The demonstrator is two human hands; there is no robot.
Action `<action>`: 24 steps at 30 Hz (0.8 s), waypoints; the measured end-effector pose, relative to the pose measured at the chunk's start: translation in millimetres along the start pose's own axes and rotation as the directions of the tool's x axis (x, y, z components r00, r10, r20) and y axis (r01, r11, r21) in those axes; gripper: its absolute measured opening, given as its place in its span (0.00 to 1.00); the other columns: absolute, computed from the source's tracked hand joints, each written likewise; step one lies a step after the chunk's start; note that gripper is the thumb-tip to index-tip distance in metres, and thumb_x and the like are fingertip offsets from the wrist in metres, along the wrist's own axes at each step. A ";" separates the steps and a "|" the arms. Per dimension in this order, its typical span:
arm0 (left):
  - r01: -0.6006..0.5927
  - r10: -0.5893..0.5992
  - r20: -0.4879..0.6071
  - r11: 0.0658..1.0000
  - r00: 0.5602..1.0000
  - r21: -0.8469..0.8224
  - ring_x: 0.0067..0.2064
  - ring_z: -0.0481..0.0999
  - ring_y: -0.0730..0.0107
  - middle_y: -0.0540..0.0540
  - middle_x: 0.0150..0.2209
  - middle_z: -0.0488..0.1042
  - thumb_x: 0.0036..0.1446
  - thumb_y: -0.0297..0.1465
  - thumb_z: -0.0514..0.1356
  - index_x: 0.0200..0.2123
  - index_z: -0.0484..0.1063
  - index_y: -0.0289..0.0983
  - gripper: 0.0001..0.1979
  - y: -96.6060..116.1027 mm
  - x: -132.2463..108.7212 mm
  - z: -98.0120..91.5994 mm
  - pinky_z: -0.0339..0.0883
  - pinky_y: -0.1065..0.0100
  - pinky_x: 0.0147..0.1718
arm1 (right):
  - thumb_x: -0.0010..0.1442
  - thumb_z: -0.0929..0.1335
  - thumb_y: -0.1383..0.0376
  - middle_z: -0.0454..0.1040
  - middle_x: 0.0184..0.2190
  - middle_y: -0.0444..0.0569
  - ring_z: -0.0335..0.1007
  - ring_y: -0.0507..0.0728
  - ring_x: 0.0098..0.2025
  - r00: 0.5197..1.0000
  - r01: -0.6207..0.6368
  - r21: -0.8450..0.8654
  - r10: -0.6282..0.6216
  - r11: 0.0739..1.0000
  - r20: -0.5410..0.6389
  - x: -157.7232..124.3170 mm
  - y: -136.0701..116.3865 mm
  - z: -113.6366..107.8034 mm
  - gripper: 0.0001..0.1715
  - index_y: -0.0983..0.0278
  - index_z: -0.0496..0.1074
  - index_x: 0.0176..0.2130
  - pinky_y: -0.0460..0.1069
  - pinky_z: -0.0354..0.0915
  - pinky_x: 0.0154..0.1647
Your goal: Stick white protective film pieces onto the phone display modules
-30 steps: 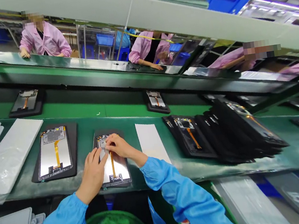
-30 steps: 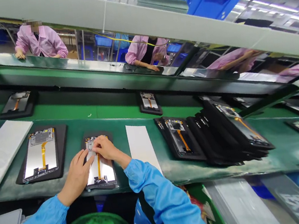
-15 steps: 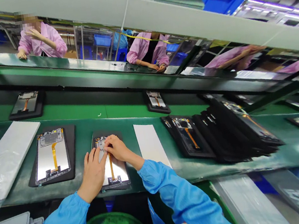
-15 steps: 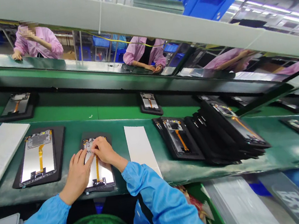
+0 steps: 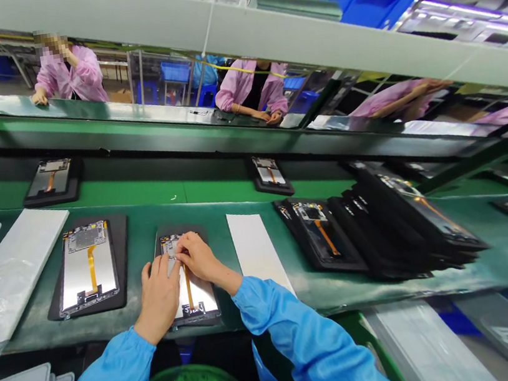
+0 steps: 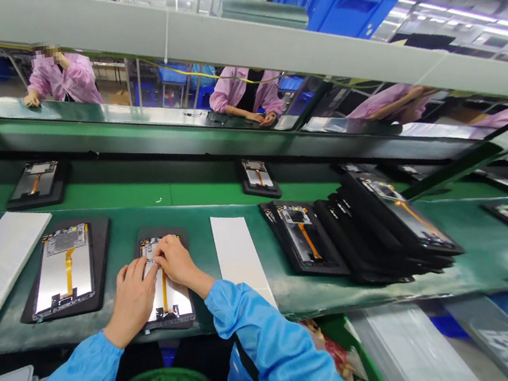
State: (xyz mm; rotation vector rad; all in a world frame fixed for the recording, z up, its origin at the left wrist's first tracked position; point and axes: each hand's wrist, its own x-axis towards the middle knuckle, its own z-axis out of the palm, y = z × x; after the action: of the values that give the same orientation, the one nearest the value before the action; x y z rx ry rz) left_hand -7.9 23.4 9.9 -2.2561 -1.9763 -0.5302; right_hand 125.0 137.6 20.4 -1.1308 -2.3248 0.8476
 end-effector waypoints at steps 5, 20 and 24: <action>0.005 -0.005 0.027 1.000 1.000 0.006 0.58 0.67 0.50 0.34 0.59 0.69 0.65 0.24 0.50 0.59 0.70 0.38 0.21 -4.3 2.6 2.5 0.65 0.51 0.50 | 0.59 0.71 0.74 0.67 0.40 0.45 0.64 0.54 0.42 0.999 -0.029 -0.005 0.028 1.000 -0.014 3.3 4.5 0.0 0.10 0.63 0.68 0.40 0.51 0.62 0.47; 0.085 -0.083 0.033 0.996 0.996 -0.037 0.53 0.72 0.55 0.34 0.51 0.75 0.64 0.22 0.48 0.49 0.73 0.33 0.17 5.3 8.1 -13.9 0.68 0.53 0.49 | 0.58 0.70 0.67 0.68 0.35 0.46 0.67 0.56 0.39 0.981 0.176 -0.049 -0.171 0.983 0.089 5.4 7.9 -11.5 0.05 0.61 0.68 0.33 0.52 0.66 0.43; -0.026 0.025 -0.030 0.998 0.999 -0.060 0.63 0.66 0.58 0.35 0.59 0.72 0.64 0.30 0.53 0.59 0.67 0.35 0.21 -6.1 -3.8 -2.2 0.64 0.55 0.59 | 0.57 0.68 0.57 0.72 0.32 0.49 0.72 0.61 0.34 0.969 0.248 -0.076 -0.248 0.966 0.012 26.5 32.4 -8.5 0.07 0.55 0.70 0.29 0.57 0.70 0.37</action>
State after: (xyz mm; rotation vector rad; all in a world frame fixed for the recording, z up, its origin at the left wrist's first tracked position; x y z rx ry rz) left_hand -14.6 20.2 9.8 -2.2914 -1.9409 -0.6243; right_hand 132.5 177.6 7.2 -0.8427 -2.4538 0.6726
